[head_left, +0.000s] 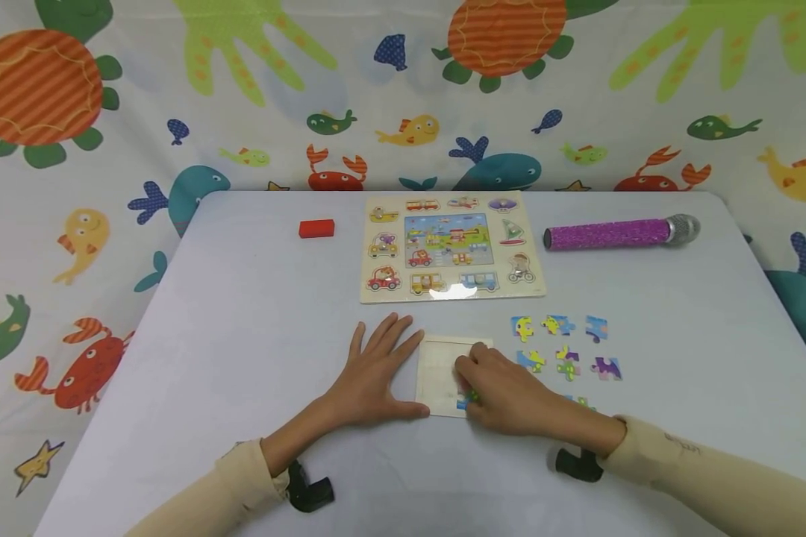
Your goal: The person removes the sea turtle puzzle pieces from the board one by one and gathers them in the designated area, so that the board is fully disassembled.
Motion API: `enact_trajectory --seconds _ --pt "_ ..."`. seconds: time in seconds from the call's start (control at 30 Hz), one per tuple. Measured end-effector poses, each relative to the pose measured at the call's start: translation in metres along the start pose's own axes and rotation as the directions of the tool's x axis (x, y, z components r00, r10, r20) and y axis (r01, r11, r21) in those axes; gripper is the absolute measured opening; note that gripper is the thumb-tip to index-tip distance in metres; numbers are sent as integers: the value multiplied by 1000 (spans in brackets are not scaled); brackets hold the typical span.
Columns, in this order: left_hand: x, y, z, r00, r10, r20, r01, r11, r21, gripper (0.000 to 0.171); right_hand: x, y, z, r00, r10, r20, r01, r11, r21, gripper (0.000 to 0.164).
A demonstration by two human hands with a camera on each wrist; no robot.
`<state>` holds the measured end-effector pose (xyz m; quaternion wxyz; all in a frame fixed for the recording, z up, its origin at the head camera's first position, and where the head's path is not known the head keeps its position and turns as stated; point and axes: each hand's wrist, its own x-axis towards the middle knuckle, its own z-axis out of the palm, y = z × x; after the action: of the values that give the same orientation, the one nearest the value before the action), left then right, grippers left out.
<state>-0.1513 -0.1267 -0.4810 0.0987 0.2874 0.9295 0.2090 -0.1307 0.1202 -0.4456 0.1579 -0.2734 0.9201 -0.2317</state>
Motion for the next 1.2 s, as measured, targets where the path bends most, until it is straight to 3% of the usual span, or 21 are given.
enact_trajectory --seconds 0.23,0.5,0.77,0.93,1.13,1.2 --pt "0 0 1 1000 1 -8 -1 1000 -2 109 -1 0 3 999 -36 -26 37 999 33 29" --pt "0 -1 2 1000 12 -13 -12 1000 -9 109 -6 12 -5 997 -62 -41 70 962 265 15" --pt "0 0 1 1000 -3 3 3 1000 -7 109 -40 38 -49 993 118 -31 -98 923 371 6" --pt "1 1 0 1000 -5 2 5 1000 -15 109 -76 78 -74 962 273 -7 -252 896 365 8" --pt "1 -1 1 1000 2 -5 -2 1000 -21 110 -113 125 -76 919 389 66 -385 848 364 15" --pt "1 -2 2 1000 2 -7 -2 1000 -16 110 -121 133 -72 920 382 82 -384 847 368 13"
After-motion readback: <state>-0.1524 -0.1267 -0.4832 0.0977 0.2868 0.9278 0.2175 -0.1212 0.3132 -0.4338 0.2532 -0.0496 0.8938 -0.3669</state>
